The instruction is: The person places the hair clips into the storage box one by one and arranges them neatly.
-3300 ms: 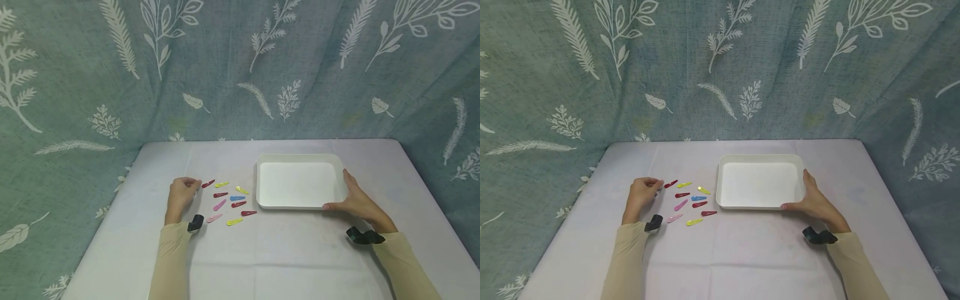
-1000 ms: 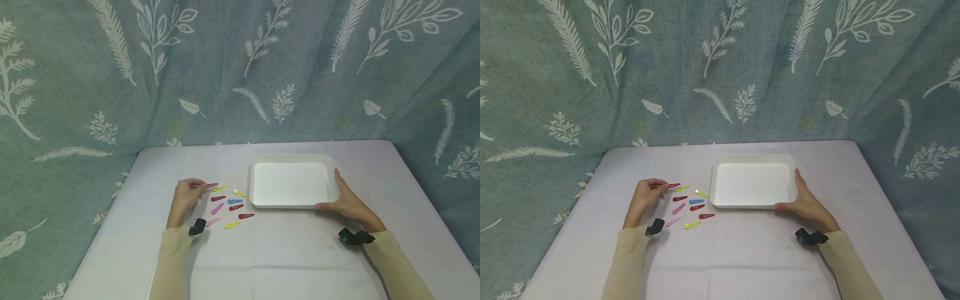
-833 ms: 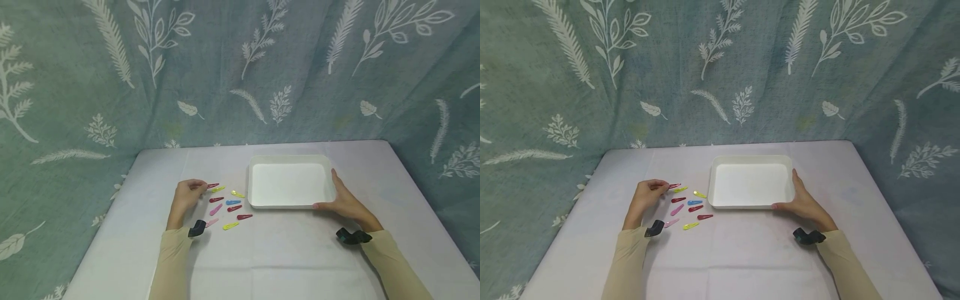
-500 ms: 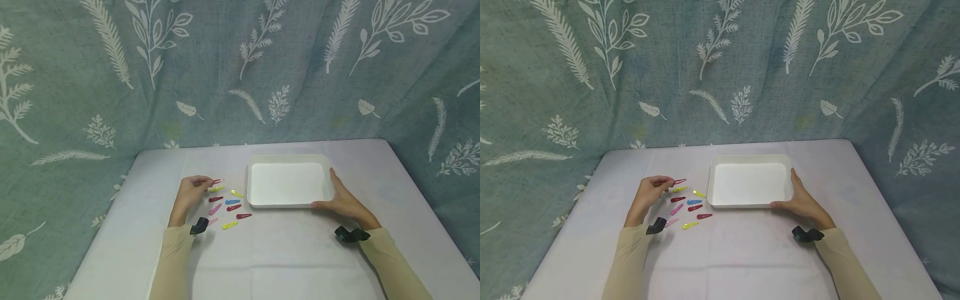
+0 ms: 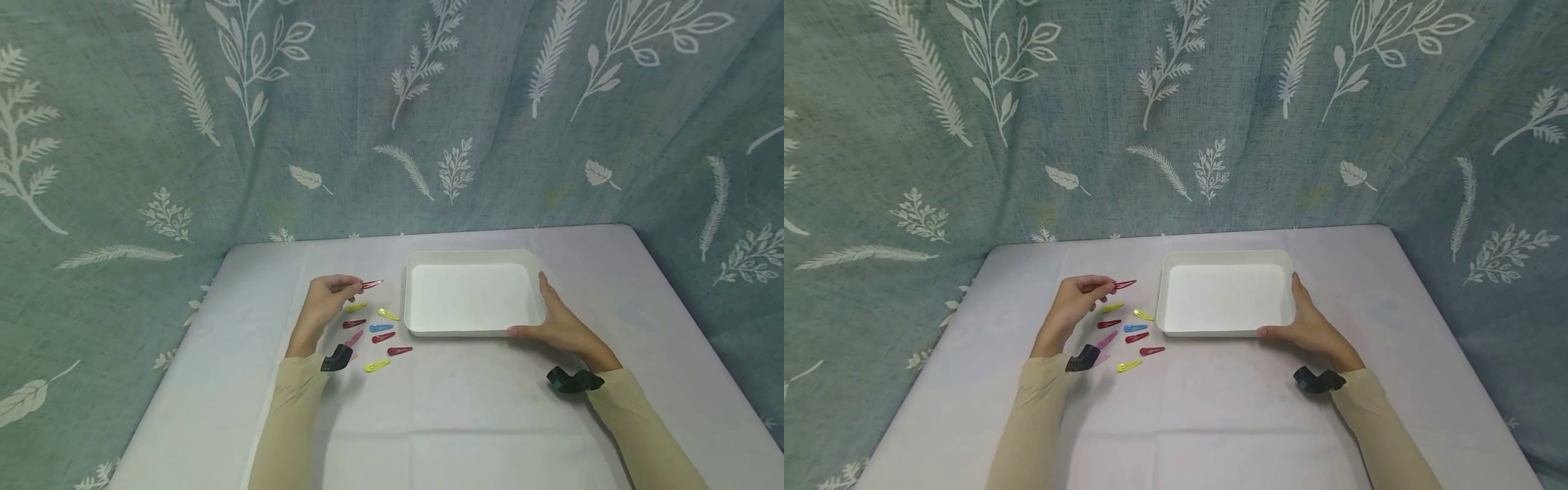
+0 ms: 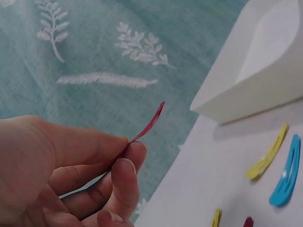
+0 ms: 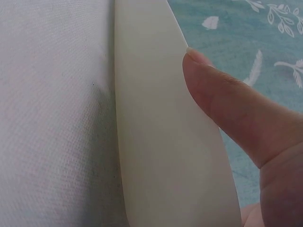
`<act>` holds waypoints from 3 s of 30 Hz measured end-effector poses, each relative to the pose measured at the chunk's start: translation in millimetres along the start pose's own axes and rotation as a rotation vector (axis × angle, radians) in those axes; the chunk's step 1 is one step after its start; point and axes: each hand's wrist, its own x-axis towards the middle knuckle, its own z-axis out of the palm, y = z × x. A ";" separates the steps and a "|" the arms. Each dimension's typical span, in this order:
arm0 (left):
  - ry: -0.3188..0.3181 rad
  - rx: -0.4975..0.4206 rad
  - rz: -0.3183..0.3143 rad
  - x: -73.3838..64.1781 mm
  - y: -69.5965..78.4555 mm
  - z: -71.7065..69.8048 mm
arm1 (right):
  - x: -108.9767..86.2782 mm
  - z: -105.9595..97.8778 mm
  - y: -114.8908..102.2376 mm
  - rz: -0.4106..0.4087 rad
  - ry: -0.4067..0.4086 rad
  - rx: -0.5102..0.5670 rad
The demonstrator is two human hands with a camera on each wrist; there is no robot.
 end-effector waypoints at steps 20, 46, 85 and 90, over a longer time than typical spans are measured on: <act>-0.041 0.018 0.016 13.9 27.0 25.4 | -1.3 -1.1 0.8 -0.014 -0.013 0.006; -0.114 -0.022 0.052 31.9 43.8 65.7 | 0.2 2.0 1.2 -0.009 0.008 -0.006; -0.194 0.046 0.086 49.2 49.7 111.8 | -0.4 1.1 -1.2 0.008 0.014 0.010; -0.200 0.063 0.097 49.5 51.1 117.4 | -1.9 0.9 -3.1 0.007 0.010 0.011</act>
